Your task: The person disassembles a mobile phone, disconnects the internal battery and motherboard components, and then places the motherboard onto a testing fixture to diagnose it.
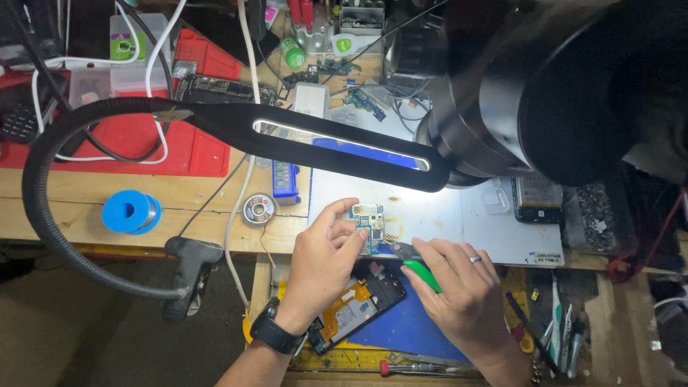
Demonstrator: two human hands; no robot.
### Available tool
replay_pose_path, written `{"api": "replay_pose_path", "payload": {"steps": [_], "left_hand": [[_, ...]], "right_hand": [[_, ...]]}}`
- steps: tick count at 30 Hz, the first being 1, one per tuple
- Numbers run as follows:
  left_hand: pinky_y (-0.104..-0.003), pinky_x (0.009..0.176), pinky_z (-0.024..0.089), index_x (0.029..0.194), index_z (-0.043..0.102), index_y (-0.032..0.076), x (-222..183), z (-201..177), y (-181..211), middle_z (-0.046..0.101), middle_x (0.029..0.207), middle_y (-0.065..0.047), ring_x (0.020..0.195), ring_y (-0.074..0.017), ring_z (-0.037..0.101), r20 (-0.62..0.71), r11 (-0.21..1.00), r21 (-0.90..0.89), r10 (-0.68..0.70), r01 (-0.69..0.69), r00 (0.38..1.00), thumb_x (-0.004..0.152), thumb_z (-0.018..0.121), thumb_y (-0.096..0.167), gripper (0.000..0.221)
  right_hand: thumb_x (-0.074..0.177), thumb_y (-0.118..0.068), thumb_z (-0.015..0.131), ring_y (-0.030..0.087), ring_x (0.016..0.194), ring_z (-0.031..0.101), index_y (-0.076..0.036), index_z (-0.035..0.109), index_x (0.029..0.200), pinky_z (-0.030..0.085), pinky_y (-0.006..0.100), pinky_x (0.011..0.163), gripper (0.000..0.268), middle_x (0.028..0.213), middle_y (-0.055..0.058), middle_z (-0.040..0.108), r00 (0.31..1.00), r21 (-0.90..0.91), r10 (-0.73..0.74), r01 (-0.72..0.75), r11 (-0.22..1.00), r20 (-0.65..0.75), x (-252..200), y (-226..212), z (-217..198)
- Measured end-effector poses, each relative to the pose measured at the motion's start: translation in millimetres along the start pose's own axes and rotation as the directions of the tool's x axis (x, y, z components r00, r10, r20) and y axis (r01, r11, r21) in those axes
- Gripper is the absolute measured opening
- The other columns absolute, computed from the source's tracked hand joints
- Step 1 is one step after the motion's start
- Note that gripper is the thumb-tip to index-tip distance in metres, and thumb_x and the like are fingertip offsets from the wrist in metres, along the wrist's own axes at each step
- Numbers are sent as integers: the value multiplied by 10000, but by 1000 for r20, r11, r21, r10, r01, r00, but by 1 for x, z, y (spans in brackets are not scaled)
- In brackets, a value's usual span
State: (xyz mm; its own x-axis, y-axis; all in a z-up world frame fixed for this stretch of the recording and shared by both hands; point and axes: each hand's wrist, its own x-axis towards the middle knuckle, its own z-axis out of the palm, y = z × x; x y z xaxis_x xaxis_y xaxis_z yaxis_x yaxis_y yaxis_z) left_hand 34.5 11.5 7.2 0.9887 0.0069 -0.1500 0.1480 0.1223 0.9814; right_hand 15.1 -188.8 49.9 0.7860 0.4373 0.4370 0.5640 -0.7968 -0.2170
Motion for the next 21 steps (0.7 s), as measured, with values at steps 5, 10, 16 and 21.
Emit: {"api": "replay_pose_path", "payload": {"steps": [5, 10, 16, 21], "left_hand": [[-230, 708, 589, 1370, 549, -16, 0, 0, 1, 749, 879, -74, 839, -89, 728, -3, 1000, 0, -5, 5, 1000, 921, 654, 87, 472], [-223, 686, 582, 1362, 548, -12, 0, 1, 2, 742, 865, -59, 822, -88, 730, -9, 999, -22, -36, 36, 999, 915, 658, 85, 470], [-223, 692, 592, 1374, 545, -4, 1, 1, 4, 747, 868, -52, 812, -89, 735, -16, 998, 31, -48, 48, 999, 919, 657, 95, 479], [-221, 695, 593, 1373, 545, 5, 0, 1, 4, 754, 868, -57, 818, -94, 743, -11, 998, 47, -34, 35, 999, 923, 655, 95, 472]], "right_hand": [[736, -167, 851, 266, 878, 666, -10, 711, 1115, 486, 394, 745, 434, 1000, 101, 699, 1000, -18, -6, 6, 1000, -10, 0, 0, 0], [740, -179, 856, 247, 875, 662, -13, 713, 1126, 473, 384, 741, 444, 1002, 96, 696, 1000, -32, -6, 6, 999, -19, -2, 2, 2], [741, -185, 856, 236, 874, 663, -10, 715, 1132, 468, 380, 743, 451, 1006, 94, 699, 1000, -39, 0, -1, 999, -11, -3, 3, 4], [736, -183, 856, 244, 870, 661, -6, 716, 1126, 466, 388, 743, 451, 997, 96, 696, 1000, -35, -8, 7, 999, -6, -1, 3, 3]]}}
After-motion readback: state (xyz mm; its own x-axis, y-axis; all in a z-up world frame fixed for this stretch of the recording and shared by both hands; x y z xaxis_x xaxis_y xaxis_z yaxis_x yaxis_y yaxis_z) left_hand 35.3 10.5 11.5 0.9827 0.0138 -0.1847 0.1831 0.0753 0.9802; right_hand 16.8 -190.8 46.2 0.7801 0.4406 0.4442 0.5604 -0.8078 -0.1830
